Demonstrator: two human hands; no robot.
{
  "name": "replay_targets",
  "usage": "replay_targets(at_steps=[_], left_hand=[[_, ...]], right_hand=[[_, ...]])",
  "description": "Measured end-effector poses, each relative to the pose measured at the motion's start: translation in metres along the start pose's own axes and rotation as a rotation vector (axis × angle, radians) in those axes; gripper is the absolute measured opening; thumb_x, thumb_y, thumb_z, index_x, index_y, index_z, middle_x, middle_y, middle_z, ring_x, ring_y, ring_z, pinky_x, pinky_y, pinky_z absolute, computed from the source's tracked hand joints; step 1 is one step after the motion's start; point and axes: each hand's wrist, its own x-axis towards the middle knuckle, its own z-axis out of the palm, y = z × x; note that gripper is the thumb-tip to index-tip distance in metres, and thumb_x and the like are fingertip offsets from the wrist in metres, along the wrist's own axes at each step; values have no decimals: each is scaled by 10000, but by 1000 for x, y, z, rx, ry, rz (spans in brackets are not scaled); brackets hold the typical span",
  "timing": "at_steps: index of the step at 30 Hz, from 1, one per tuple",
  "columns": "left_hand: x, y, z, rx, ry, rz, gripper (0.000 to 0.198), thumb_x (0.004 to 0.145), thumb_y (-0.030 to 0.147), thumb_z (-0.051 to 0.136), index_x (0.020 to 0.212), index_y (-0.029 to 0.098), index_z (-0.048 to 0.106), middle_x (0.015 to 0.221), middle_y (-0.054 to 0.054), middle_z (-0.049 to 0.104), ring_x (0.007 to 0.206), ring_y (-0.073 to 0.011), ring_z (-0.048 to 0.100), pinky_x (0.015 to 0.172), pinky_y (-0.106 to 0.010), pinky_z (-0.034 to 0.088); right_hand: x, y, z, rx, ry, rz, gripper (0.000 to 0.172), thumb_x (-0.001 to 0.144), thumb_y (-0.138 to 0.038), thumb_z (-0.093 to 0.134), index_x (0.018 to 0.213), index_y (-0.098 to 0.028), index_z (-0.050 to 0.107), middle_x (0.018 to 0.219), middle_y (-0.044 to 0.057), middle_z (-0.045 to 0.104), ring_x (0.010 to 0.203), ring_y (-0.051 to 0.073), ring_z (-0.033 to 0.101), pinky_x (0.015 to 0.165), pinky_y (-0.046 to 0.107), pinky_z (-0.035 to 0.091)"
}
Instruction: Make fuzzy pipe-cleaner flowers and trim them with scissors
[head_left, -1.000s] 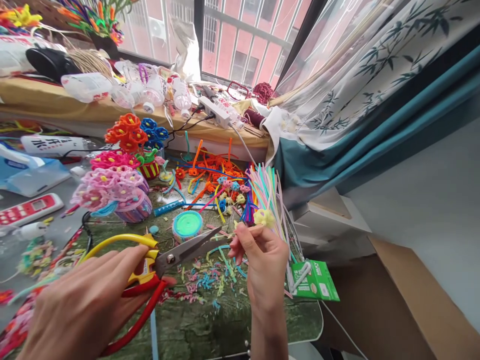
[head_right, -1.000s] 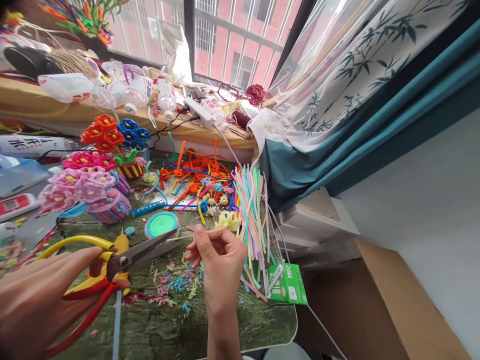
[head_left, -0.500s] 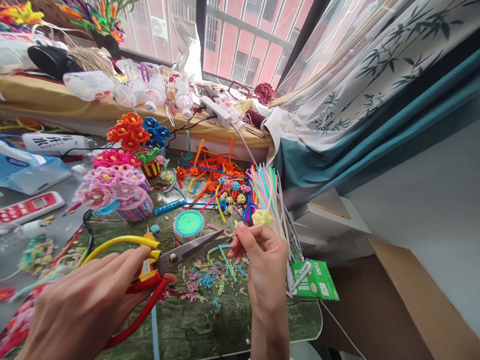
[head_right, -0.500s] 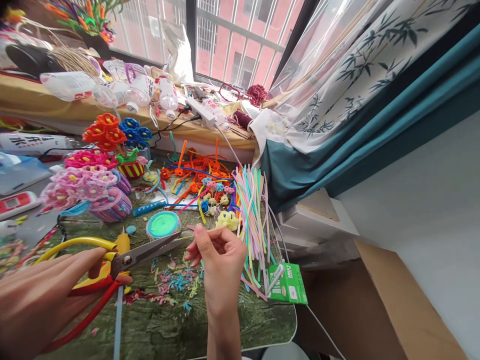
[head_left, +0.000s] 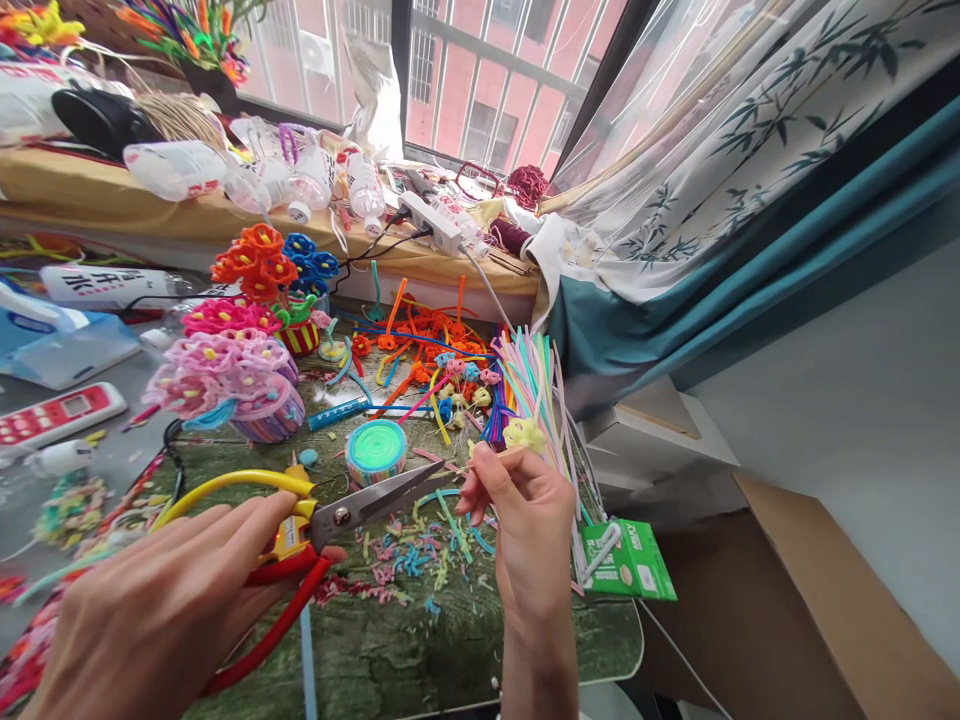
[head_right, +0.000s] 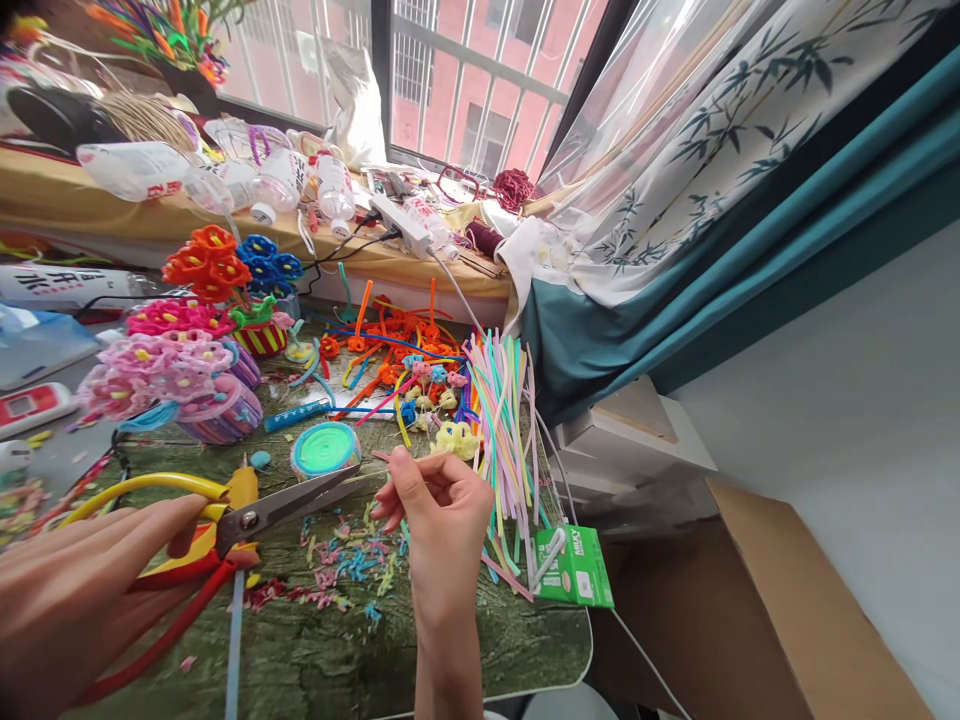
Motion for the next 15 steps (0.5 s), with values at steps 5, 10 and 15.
replay_targets(at_steps=[5, 10, 15], left_hand=[[2, -1, 1, 3, -24, -36, 624, 954, 676, 340, 1130, 279, 788, 944, -60, 905, 795, -361, 875, 564, -430, 627], [6, 9, -3, -26, -53, -124, 820, 1014, 714, 155, 1065, 254, 831, 952, -91, 900, 804, -375, 864, 582, -465, 592], [-3, 0, 0, -16, -45, -115, 765, 1039, 680, 213, 1133, 263, 847, 972, -94, 901, 809, -360, 862, 578, -441, 551]], right_hand=[[-1, 0, 0, 11, 6, 8, 377, 662, -421, 1021, 562, -191, 740, 513, -21, 703, 387, 83, 611, 369, 160, 479], [0, 0, 0, 19, -6, 13, 366, 664, -417, 1019, 570, -192, 746, 509, -25, 703, 364, 76, 584, 369, 164, 482], [0, -1, 0, 30, -21, 24, 359, 662, -404, 1015, 566, -195, 741, 502, -26, 700, 352, 75, 568, 366, 167, 477]])
